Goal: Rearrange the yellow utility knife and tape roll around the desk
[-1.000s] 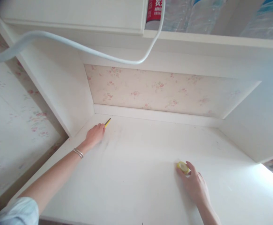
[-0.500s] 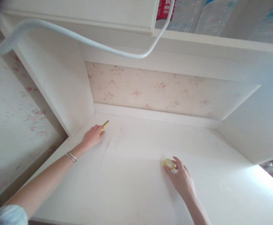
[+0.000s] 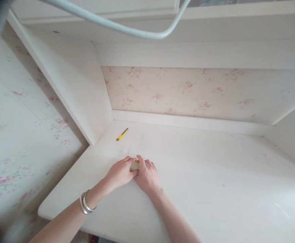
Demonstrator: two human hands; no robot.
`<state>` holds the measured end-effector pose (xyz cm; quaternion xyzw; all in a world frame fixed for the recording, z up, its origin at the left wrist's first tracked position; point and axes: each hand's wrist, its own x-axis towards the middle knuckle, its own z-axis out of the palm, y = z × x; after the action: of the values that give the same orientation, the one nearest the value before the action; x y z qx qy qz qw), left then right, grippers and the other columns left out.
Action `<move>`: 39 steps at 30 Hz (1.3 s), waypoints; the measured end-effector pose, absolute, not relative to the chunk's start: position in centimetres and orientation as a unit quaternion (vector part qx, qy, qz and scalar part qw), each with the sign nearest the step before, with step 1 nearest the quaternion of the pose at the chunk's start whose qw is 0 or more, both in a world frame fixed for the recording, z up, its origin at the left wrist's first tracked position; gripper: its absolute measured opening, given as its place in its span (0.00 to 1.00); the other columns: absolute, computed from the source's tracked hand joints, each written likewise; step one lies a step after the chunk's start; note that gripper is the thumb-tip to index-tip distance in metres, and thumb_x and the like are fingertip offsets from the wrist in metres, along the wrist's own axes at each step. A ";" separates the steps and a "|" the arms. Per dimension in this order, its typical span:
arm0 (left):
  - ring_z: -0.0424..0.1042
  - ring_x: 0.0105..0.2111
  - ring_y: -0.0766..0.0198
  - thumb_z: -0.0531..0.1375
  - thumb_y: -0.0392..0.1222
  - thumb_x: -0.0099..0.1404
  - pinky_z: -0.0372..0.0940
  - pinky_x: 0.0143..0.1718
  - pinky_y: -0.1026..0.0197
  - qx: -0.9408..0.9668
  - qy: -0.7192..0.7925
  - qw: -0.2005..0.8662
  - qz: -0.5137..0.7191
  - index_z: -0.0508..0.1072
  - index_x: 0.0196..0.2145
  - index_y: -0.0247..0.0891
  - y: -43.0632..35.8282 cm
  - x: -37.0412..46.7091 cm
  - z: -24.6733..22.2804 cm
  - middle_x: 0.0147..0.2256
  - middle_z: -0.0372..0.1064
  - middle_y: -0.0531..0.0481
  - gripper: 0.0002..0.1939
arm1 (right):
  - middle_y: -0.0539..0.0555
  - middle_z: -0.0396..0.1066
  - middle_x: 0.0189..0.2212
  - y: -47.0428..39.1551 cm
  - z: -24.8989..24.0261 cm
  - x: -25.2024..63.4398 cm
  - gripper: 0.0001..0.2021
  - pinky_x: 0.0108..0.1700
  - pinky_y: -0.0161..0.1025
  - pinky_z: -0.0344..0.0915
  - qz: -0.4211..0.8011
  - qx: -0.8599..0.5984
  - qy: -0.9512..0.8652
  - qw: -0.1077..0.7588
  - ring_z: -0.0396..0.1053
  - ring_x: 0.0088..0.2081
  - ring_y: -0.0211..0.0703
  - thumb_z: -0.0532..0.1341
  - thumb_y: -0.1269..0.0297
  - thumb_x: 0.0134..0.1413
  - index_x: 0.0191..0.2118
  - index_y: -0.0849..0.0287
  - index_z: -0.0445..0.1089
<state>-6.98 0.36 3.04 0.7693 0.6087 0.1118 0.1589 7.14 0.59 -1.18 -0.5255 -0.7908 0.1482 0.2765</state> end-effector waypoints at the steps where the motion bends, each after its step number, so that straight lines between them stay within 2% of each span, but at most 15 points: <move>1: 0.71 0.42 0.54 0.56 0.45 0.59 0.64 0.43 0.57 0.769 0.613 0.153 0.101 0.68 0.47 0.42 0.6 -7.1 3.0 0.43 0.69 0.46 0.17 | 0.56 0.73 0.43 0.6 -1.4 6.9 0.31 0.48 0.41 0.57 0.145 -0.525 -0.792 0.274 0.65 0.46 0.47 0.54 0.78 0.43 0.57 0.59 0.57; 7: 0.72 0.36 0.55 0.58 0.42 0.55 0.65 0.38 0.57 0.792 0.596 0.121 0.056 0.72 0.42 0.39 1.9 -6.6 2.3 0.40 0.69 0.43 0.15 | 0.57 0.73 0.43 0.7 -2.1 6.9 0.30 0.49 0.42 0.55 0.152 -0.530 -0.790 0.266 0.65 0.47 0.50 0.56 0.75 0.45 0.58 0.59 0.56; 10: 0.73 0.34 0.54 0.57 0.44 0.56 0.66 0.35 0.56 0.800 0.594 0.077 0.029 0.73 0.39 0.38 3.1 -6.6 1.8 0.38 0.69 0.41 0.13 | 0.56 0.70 0.48 0.8 -2.3 7.3 0.31 0.49 0.43 0.56 0.172 -0.521 -0.786 0.284 0.64 0.49 0.51 0.61 0.66 0.47 0.59 0.57 0.54; 14: 0.72 0.37 0.55 0.56 0.44 0.59 0.65 0.40 0.58 0.790 0.612 0.012 0.014 0.74 0.37 0.37 6.3 -7.8 1.6 0.37 0.71 0.41 0.12 | 0.56 0.66 0.51 0.9 -2.6 7.7 0.33 0.49 0.45 0.59 0.192 -0.515 -0.773 0.316 0.64 0.48 0.51 0.65 0.57 0.47 0.57 0.55 0.54; 20: 0.69 0.44 0.55 0.52 0.42 0.63 0.64 0.43 0.58 0.761 0.648 -0.025 0.018 0.74 0.38 0.37 11.7 -10.8 2.3 0.39 0.71 0.42 0.12 | 0.55 0.67 0.48 0.9 -2.6 7.9 0.31 0.46 0.45 0.62 0.201 -0.497 -0.775 0.336 0.67 0.45 0.48 0.65 0.58 0.49 0.57 0.54 0.54; 26: 0.70 0.40 0.55 0.54 0.45 0.61 0.64 0.42 0.58 0.756 0.653 -0.040 0.025 0.73 0.38 0.38 14.3 -13.5 2.6 0.37 0.71 0.43 0.13 | 0.55 0.67 0.48 1.0 -2.4 8.1 0.29 0.44 0.44 0.63 0.210 -0.485 -0.778 0.340 0.68 0.43 0.47 0.64 0.58 0.50 0.57 0.53 0.55; 31: 0.70 0.41 0.56 0.54 0.49 0.62 0.63 0.43 0.58 0.719 0.685 -0.056 0.103 0.68 0.47 0.37 17.5 -16.5 3.0 0.46 0.65 0.42 0.19 | 0.55 0.67 0.47 1.3 -2.7 8.1 0.27 0.43 0.43 0.63 0.222 -0.486 -0.770 0.348 0.68 0.41 0.44 0.63 0.59 0.52 0.56 0.53 0.55; 34: 0.69 0.41 0.55 0.55 0.49 0.61 0.62 0.45 0.56 0.686 0.714 -0.024 0.135 0.70 0.43 0.35 19.8 -17.9 2.4 0.47 0.64 0.41 0.18 | 0.55 0.66 0.47 1.5 -2.8 8.0 0.24 0.43 0.43 0.63 0.219 -0.485 -0.774 0.344 0.68 0.38 0.42 0.61 0.60 0.55 0.56 0.54 0.55; 39: 0.70 0.42 0.53 0.54 0.48 0.61 0.62 0.45 0.56 0.689 0.712 0.021 0.133 0.73 0.36 0.36 22.3 -18.3 0.0 0.43 0.69 0.41 0.14 | 0.56 0.66 0.48 1.7 -2.7 8.0 0.21 0.43 0.42 0.64 0.200 -0.484 -0.784 0.333 0.69 0.39 0.42 0.58 0.62 0.57 0.56 0.55 0.55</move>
<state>-18.32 22.33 0.00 0.6889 0.7122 0.1331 0.0208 8.02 1.66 -2.72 -0.4841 -0.7839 0.2003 0.3333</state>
